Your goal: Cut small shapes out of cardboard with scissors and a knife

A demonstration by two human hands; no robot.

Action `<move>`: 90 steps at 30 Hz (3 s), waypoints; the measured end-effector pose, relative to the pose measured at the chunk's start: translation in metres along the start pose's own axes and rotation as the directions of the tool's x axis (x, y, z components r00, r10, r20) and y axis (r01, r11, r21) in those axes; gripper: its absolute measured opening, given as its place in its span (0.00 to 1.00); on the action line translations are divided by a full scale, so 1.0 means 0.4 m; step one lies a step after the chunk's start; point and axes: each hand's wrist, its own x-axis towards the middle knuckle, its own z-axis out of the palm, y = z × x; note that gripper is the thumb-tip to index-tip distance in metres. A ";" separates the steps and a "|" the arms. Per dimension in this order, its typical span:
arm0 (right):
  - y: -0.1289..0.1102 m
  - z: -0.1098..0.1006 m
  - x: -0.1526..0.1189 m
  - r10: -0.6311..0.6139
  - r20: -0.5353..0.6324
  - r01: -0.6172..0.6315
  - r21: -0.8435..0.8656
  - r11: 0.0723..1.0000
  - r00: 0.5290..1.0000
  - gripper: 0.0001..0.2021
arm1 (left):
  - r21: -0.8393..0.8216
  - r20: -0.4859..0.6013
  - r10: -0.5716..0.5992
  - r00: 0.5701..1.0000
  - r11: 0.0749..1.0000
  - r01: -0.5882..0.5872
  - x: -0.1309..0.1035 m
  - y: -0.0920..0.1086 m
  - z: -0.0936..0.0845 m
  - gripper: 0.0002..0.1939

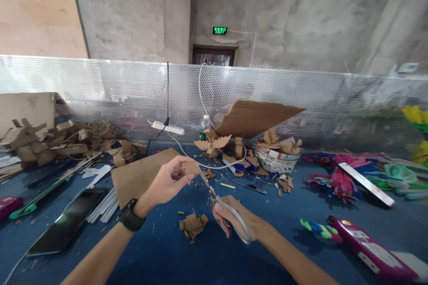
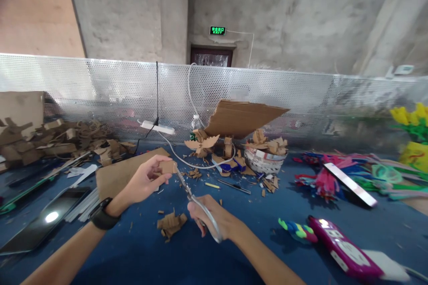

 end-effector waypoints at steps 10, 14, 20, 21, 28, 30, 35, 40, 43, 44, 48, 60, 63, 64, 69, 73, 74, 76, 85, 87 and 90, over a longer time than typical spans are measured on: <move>-0.001 0.017 -0.001 0.018 0.076 -0.024 0.073 0.997 0.997 0.36 | -0.372 0.182 0.007 0.983 0.926 0.063 0.005 -0.005 -0.010 0.20; 0.006 0.034 -0.003 -0.012 0.084 -0.002 0.167 0.986 0.996 0.36 | -0.472 0.247 0.011 0.969 0.875 0.110 0.004 -0.019 -0.013 0.20; 0.002 0.048 -0.002 -0.035 0.128 0.010 0.191 0.981 0.991 0.37 | -0.598 0.280 0.014 0.960 0.785 0.163 -0.001 -0.047 -0.006 0.19; 0.002 0.048 -0.002 -0.037 0.130 0.011 0.193 0.981 0.991 0.37 | -0.607 0.279 0.007 0.960 0.777 0.170 -0.001 -0.049 -0.005 0.20; -0.001 0.051 -0.001 0.030 0.115 -0.052 0.197 0.979 0.993 0.36 | -0.607 0.275 -0.024 0.961 0.771 0.193 0.001 -0.045 -0.007 0.22; -0.005 0.052 -0.002 0.035 0.120 -0.058 0.195 0.979 0.992 0.36 | -0.606 0.264 -0.030 0.964 0.772 0.190 0.002 -0.040 -0.007 0.22; -0.003 0.053 -0.003 0.021 0.120 -0.044 0.193 0.980 0.993 0.37 | -0.614 0.269 -0.038 0.962 0.763 0.202 0.004 -0.034 -0.010 0.22; 0.010 0.050 -0.001 -0.033 0.148 0.005 0.187 0.982 0.988 0.38 | -0.620 0.282 -0.046 0.958 0.753 0.219 0.004 -0.033 -0.015 0.23; 0.008 0.050 -0.001 -0.072 0.146 0.045 0.181 0.982 0.987 0.37 | -0.599 0.296 -0.055 0.953 0.767 0.231 0.004 -0.029 -0.017 0.23; 0.006 0.051 -0.001 -0.078 0.145 0.051 0.179 0.982 0.986 0.37 | -0.585 0.300 -0.058 0.952 0.778 0.231 0.004 -0.028 -0.017 0.23; -0.001 0.052 -0.003 -0.085 0.129 0.064 0.159 0.985 0.988 0.37 | -0.548 0.313 -0.039 0.949 0.808 0.214 0.005 -0.031 -0.017 0.23; 0.004 0.045 -0.004 -0.106 0.123 0.093 0.106 0.990 0.987 0.36 | -0.549 0.351 0.030 0.936 0.817 0.179 0.005 -0.038 -0.014 0.21; 0.003 0.044 -0.004 -0.118 0.129 0.107 0.093 0.990 0.985 0.36 | -0.548 0.361 0.035 0.932 0.816 0.182 0.005 -0.042 -0.015 0.20; 0.002 0.045 -0.004 -0.120 0.130 0.108 0.092 0.990 0.984 0.36 | -0.546 0.363 0.033 0.931 0.817 0.184 0.005 -0.042 -0.016 0.20; -0.010 0.050 -0.008 -0.079 0.096 0.072 0.073 0.995 0.992 0.36 | -0.531 0.362 0.031 0.932 0.829 0.179 0.006 -0.036 -0.018 0.20; -0.012 0.054 -0.009 -0.053 0.068 0.053 -0.003 0.999 0.996 0.37 | -0.520 0.365 0.030 0.931 0.836 0.176 0.007 -0.032 -0.021 0.21; -0.011 0.055 -0.009 -0.046 0.065 0.047 -0.017 0.999 0.997 0.38 | -0.522 0.369 0.034 0.929 0.835 0.177 0.007 -0.033 -0.022 0.21; -0.007 0.056 -0.008 -0.022 0.058 0.023 -0.027 0.999 0.998 0.38 | -0.530 0.379 0.045 0.924 0.829 0.177 0.008 -0.035 -0.023 0.21; -0.009 0.048 -0.012 -0.078 0.070 0.083 -0.074 0.994 0.994 0.37 | -0.536 0.423 0.062 0.904 0.821 0.195 0.007 -0.040 -0.029 0.21; -0.006 0.045 -0.010 -0.142 0.094 0.150 -0.087 0.985 0.985 0.38 | -0.545 0.428 0.063 0.901 0.813 0.203 0.006 -0.040 -0.029 0.21; 0.002 0.044 -0.006 -0.180 0.108 0.190 -0.085 0.978 0.978 0.38 | -0.548 0.439 0.065 0.896 0.810 0.210 0.006 -0.040 -0.030 0.21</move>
